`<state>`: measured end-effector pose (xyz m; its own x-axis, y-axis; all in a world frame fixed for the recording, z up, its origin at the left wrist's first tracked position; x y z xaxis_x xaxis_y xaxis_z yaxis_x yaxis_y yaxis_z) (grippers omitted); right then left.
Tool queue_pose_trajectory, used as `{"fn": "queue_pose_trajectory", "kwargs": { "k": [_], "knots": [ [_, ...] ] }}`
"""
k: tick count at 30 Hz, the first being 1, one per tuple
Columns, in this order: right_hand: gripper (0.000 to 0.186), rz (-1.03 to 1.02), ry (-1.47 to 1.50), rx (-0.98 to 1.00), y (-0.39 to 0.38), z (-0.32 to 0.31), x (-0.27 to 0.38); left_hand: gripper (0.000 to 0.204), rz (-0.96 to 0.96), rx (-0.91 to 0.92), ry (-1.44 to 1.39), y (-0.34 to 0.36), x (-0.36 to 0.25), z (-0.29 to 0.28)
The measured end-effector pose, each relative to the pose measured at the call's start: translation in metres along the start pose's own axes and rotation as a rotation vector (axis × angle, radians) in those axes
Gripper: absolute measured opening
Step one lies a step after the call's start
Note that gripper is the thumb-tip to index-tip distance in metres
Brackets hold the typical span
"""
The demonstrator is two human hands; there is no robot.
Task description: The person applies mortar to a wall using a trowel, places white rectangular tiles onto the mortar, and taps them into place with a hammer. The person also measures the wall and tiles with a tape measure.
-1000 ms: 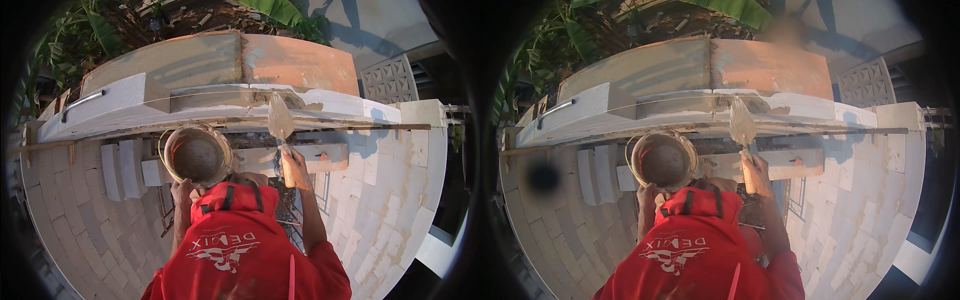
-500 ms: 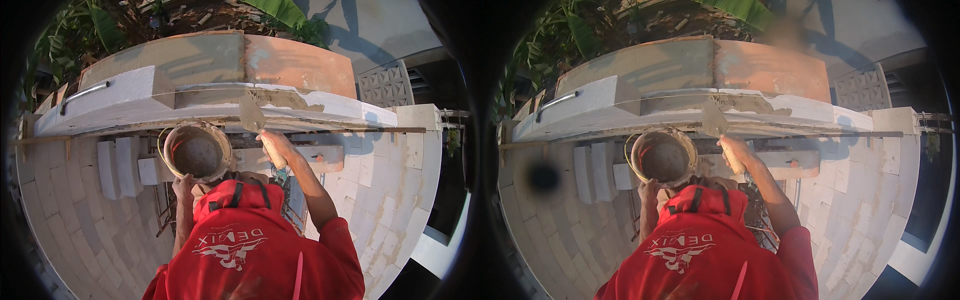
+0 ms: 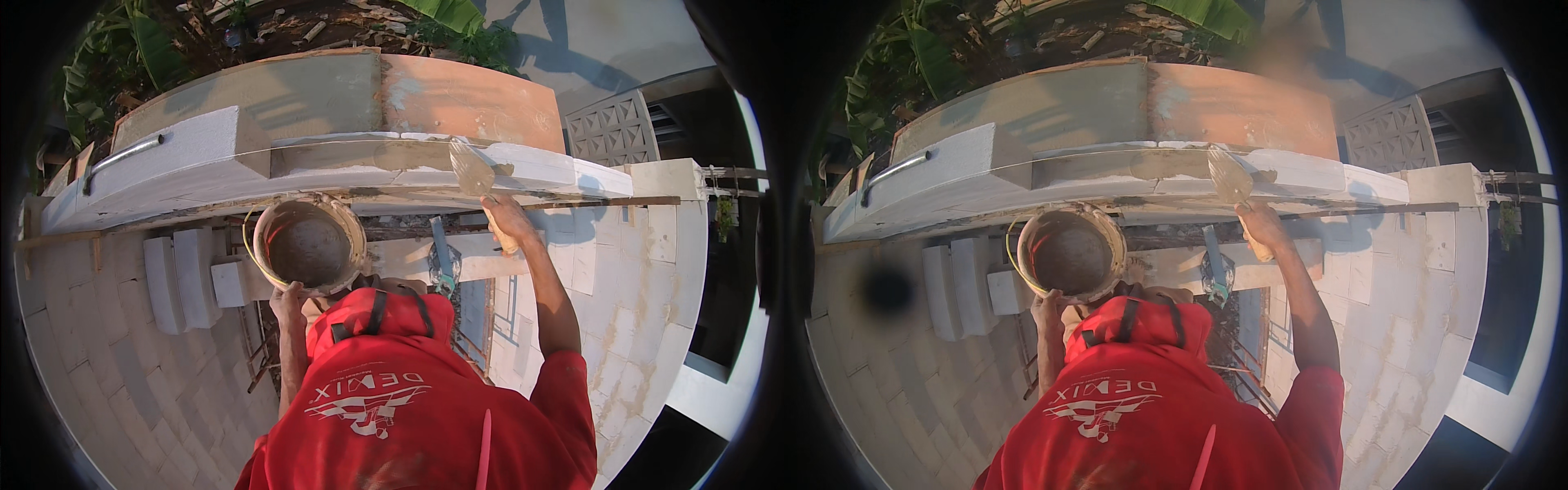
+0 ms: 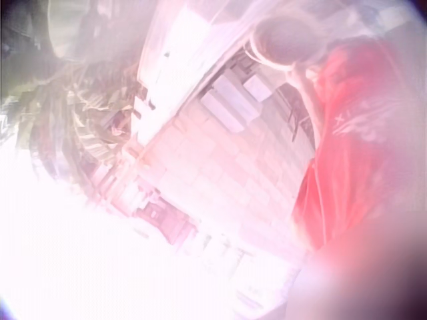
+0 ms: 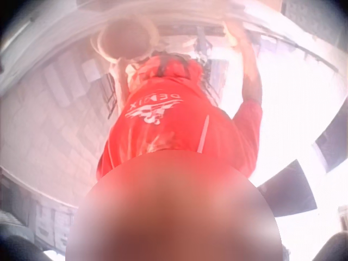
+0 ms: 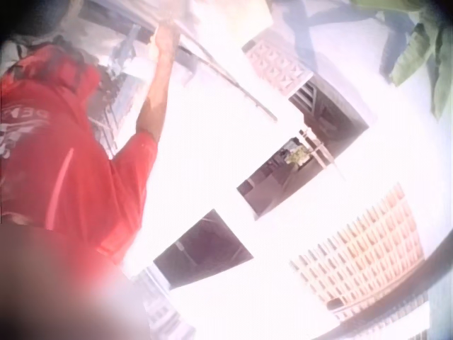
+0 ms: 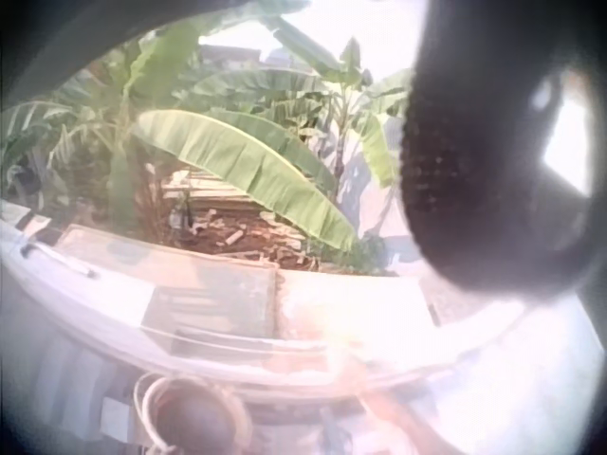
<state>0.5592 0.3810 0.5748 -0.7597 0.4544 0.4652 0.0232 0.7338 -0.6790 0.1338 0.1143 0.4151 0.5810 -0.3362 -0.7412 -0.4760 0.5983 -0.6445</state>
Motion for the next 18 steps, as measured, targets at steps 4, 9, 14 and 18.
{"fn": "queue_pose_trajectory", "kwargs": {
  "k": [4,9,14,18],
  "knots": [
    [0.048,0.014,0.044,-0.038,0.019,-0.028,-0.042,0.017,0.002,0.007,-0.026,0.003,-0.001,-0.001],
    [0.045,0.167,0.422,-0.055,0.02,-0.04,-0.113,0.018,0.008,0.024,-0.048,0.002,0.001,-0.003],
    [0.044,0.097,0.476,-0.104,-0.021,-0.037,-0.123,0.02,0.018,-0.028,-0.083,-0.001,0.003,-0.003],
    [0.048,0.003,0.602,0.007,-0.021,-0.053,-0.098,0.018,-0.007,-0.021,-0.02,-0.003,0.006,-0.008]
  ]
}}
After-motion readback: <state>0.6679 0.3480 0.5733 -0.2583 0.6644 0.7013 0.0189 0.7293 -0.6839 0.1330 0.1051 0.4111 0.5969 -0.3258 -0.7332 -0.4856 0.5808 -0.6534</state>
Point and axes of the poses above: each hand's wrist, its own y-axis towards the middle knuckle, its own z-axis out of the palm, x = y × z, the point moved 3 cm from there along y, towards the middle knuckle, and after that the axes turned 4 degrees about x, right-handed, at the moved point
